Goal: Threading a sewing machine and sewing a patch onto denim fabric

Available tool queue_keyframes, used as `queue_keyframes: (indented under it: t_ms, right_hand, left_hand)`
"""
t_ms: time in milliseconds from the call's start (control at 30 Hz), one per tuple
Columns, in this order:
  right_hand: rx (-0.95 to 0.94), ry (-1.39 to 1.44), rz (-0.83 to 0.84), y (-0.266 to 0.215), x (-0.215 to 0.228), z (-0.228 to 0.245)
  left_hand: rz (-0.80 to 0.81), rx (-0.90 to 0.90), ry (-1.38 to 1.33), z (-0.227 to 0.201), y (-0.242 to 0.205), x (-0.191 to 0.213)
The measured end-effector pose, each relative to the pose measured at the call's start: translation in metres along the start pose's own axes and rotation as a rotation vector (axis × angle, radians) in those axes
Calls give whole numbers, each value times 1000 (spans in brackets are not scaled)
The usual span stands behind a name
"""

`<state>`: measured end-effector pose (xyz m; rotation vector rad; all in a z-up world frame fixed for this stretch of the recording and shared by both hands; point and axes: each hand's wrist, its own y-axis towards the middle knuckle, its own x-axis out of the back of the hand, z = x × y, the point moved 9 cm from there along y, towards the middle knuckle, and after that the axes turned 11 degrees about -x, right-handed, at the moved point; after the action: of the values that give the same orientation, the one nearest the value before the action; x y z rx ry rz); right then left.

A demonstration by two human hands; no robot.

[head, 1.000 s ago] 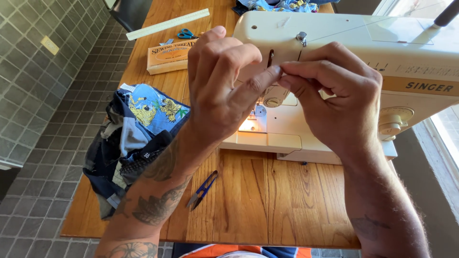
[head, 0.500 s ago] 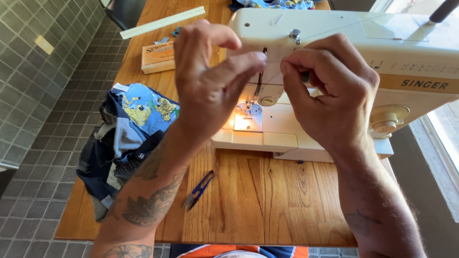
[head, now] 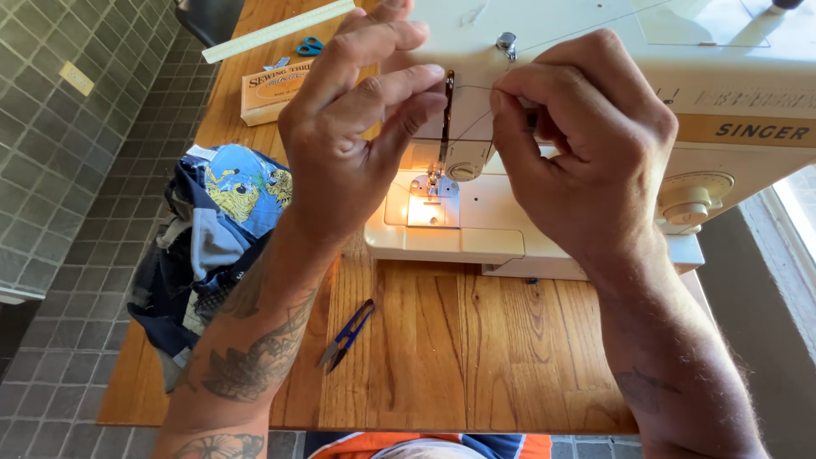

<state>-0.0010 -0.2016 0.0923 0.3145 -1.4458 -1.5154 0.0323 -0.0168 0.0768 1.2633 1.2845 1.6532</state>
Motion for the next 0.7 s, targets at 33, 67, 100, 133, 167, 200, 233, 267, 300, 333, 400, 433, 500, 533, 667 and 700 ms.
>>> queue_keyframes:
  t_ms: [33,67,100,133,167,200,233,267,300,333,400,433,500,533,667,700]
  right_hand:
    - [4,11,5,0,0,1]
    - [2,12,5,0,-2,1]
    - [6,20,4,0,-2,2]
    - [10,27,4,0,-3,3]
    - [8,26,3,0,-3,2]
    - [7,21,5,-1,-4,2]
    - [7,17,9,0,-5,2]
    - [8,17,10,-1,-5,3]
    - [8,17,7,0,-5,3]
    - [7,16,5,0,-5,4]
    - [2,3,-9,-1,-5,2]
    - [-4,-13,-25,-2,-4,1]
    - [-1,-19,-33,-2,-3,-1]
    - [1,-25,-42,-2,-2,-1]
    - [-15,-23,-22,-2,-5,0]
    - [-15,-14,-21,-2,-6,0]
  left_hand:
    - [7,17,3,1,-2,-2]
    - [9,18,3,1,-3,-3]
    - [6,22,-6,2,-3,-4]
    - [2,26,-15,2,-3,-4]
    - [3,25,-17,3,-3,-5]
    - [-1,27,-22,3,-3,-5]
    - [-6,29,-25,3,-4,-4]
    - [-6,30,-24,3,-4,-4]
    - [-5,30,-25,3,-4,-4]
    - [-4,30,-26,4,-4,-4]
    - [-5,27,-12,3,-4,-4]
    - [-6,22,-1,2,-3,-4]
    - [-6,24,-6,2,-2,-3]
    - [-4,26,-10,2,-2,-3]
    - [-4,20,-8,3,-3,-3]
    - [-9,28,-18,3,-3,-4]
